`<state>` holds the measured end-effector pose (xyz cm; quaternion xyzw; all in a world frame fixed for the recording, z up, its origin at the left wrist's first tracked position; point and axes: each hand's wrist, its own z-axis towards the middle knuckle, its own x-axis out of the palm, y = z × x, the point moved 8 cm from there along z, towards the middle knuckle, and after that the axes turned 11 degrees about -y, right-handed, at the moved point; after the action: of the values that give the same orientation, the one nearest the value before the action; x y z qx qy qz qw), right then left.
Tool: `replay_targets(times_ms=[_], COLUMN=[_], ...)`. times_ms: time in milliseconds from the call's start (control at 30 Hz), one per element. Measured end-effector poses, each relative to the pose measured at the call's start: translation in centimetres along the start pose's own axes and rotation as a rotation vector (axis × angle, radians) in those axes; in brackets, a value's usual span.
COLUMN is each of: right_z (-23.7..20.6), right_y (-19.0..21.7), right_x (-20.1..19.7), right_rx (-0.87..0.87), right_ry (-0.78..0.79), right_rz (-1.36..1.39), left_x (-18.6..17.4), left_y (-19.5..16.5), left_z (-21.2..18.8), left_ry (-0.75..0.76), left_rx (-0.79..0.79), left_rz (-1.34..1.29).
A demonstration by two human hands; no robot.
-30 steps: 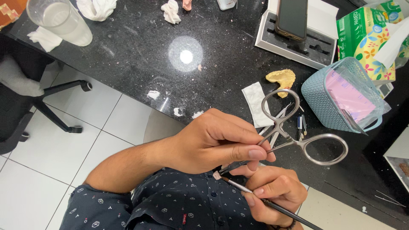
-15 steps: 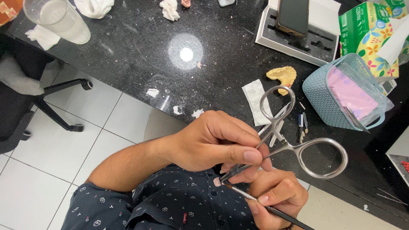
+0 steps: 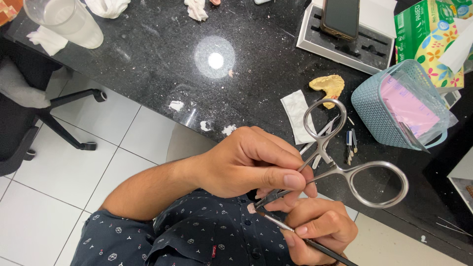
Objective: The person holds a small pink dental ceramic piece with hemostat forceps in one hand and uses a fine brush in the other hand to apply and shape porcelain material onto the piece, periodically dipping the brush into a glass of water and wiping it on a tissue while working over a black lab bench.
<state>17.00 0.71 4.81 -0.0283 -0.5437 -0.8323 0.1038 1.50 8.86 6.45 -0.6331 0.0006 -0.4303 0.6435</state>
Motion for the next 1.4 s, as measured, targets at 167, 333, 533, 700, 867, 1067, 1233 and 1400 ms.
replay_targets(times_ms=[167, 333, 533, 700, 867, 1067, 1233, 1400], right_z=[-0.24, 0.03, -0.02, -0.15, 0.07, -0.48, -0.61, -0.73], right_y=[-0.11, 0.09, 0.05, 0.07, -0.12, 0.31, 0.37, -0.27], right_x=[0.47, 0.71, 0.78, 0.76, 0.58, 0.61, 0.55, -0.07], right_rx=[0.009, -0.002, 0.037, 0.019, 0.010, 0.058, 0.065, 0.045], right_ry=[-0.096, -0.064, -0.086, -0.084, -0.046, -0.097, -0.113, -0.122], right_rz=[-0.014, -0.030, -0.010, -0.008, 0.055, -0.020, -0.017, 0.054], left_x=[0.13, 0.18, 0.24, 0.17, 0.24, 0.23, 0.31, 0.38], left_y=[-0.04, -0.35, -0.55, -0.55, -0.68, -0.39, -0.45, -0.55], left_z=[-0.03, -0.03, 0.08, 0.07, 0.03, -0.05, -0.17, -0.16], left_ry=[0.014, 0.028, 0.040, 0.034, 0.046, 0.039, 0.035, 0.036], left_rx=[0.006, 0.016, 0.048, 0.058, 0.086, 0.068, 0.087, 0.071], left_rz=[0.011, 0.042, 0.059, 0.077, 0.069, 0.057, 0.076, 0.066])
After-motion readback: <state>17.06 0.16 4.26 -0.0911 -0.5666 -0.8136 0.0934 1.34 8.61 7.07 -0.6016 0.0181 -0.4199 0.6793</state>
